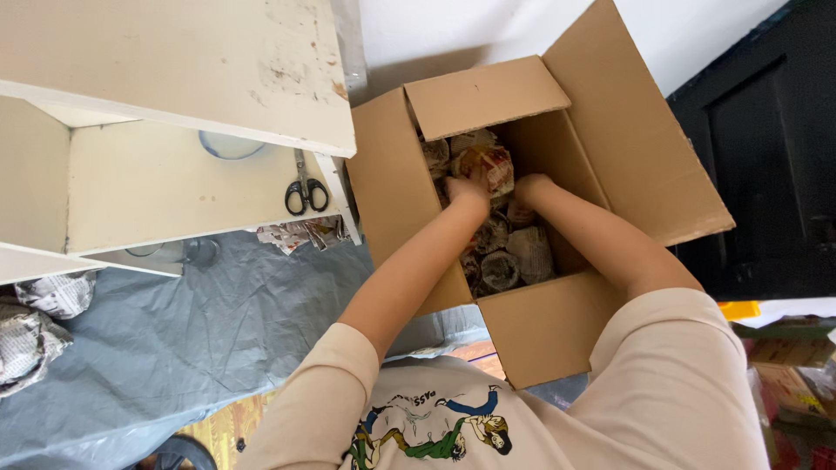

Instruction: The person repeatedly picks up newspaper-wrapped bundles from a table, briefly unfolds one, then places the bundles into a cardboard box. The person continues this process, filling the box with the wrapped items.

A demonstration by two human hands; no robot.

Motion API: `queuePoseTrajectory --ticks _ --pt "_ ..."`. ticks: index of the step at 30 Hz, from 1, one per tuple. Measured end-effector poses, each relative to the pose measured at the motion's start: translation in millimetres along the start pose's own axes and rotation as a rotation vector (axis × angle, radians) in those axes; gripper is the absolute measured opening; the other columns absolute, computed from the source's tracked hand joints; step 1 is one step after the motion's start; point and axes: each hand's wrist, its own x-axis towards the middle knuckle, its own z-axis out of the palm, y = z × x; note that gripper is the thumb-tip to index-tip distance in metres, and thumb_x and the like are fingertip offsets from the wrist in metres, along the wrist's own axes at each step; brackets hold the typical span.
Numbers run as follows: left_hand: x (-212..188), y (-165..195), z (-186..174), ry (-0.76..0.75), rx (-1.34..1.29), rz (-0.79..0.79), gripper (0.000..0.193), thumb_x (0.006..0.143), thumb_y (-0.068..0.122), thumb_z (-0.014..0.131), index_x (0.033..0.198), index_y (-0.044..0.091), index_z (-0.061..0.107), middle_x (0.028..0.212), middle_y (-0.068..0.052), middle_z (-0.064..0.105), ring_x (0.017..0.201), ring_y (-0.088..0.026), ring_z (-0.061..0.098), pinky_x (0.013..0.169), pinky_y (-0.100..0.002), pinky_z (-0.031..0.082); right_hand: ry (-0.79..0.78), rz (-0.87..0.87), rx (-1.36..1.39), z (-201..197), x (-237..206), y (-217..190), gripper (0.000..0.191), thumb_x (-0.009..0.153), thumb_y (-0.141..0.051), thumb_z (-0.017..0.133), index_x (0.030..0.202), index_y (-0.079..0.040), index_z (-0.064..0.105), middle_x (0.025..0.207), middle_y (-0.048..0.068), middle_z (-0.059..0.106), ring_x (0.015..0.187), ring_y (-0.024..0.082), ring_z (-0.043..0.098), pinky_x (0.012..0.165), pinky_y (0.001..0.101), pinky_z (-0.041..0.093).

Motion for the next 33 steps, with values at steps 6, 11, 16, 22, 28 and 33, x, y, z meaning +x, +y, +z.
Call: queuePoseTrajectory --ticks 6,11,16,22,28,33 --pt "6 2 5 -0.032 -0.014 0.008 0.120 0.087 0.041 0.080 0.166 0.010 -0.004 0.174 -0.010 -0.006 0.150 -0.037 0.032 0.113 -0.052 0.036 -0.046 -0.022 0.103 -13 -5 5 0.032 0.093 -0.029 0.069 0.117 -0.011 0.077 0.123 0.014 0.074 0.112 0.031 0.072 0.090 0.0447 0.059" --pt "20 4 11 0.229 -0.200 0.020 0.062 0.105 0.025 0.051 0.161 0.008 0.032 0.162 -0.011 0.036 0.136 -0.034 0.056 0.101 -0.056 0.048 0.002 -0.026 0.075 -7 -1 10 0.028 0.095 -0.026 0.066 0.114 -0.009 0.078 0.119 0.016 0.075 0.111 0.033 0.073 0.090 0.0451 0.059" --pt "-41 -20 10 0.860 -0.214 0.264 0.053 0.091 0.026 0.063 0.140 0.008 0.054 0.135 -0.013 0.064 0.124 -0.031 0.061 0.106 -0.061 0.043 0.171 -0.024 -0.024 -33 -36 17 0.026 0.097 -0.023 0.064 0.111 -0.007 0.078 0.115 0.018 0.077 0.109 0.034 0.073 0.090 0.0455 0.059" --pt "-194 -151 67 1.238 -0.599 0.623 0.038 0.094 0.020 0.067 0.130 0.018 0.059 0.129 -0.006 0.063 0.131 -0.028 0.058 0.117 -0.060 0.038 0.736 -0.162 0.173 -71 -212 -27 0.053 0.096 -0.039 0.061 0.144 -0.016 0.062 0.114 0.014 0.074 0.107 0.035 0.069 0.088 0.0464 0.057" --pt "-283 -305 236 0.963 -1.382 0.139 0.035 0.094 0.013 0.063 0.129 0.013 0.061 0.135 -0.007 0.061 0.123 -0.026 0.064 0.091 -0.040 0.060 0.962 -0.410 0.407 -26 -310 -148 0.058 0.088 -0.020 0.068 0.144 -0.009 0.057 0.125 0.020 0.069 0.116 0.029 0.069 0.099 0.0418 0.056" --pt "-339 -419 399 1.268 -1.546 -0.347 0.032 0.101 0.012 0.058 0.132 0.008 0.063 0.129 -0.010 0.070 0.117 -0.021 0.068 0.102 -0.035 0.054 0.503 -0.841 0.681 -35 -285 -289 0.063 0.085 -0.022 0.070 0.146 -0.018 0.051 0.124 0.010 0.075 0.110 0.021 0.076 0.090 0.0378 0.062"
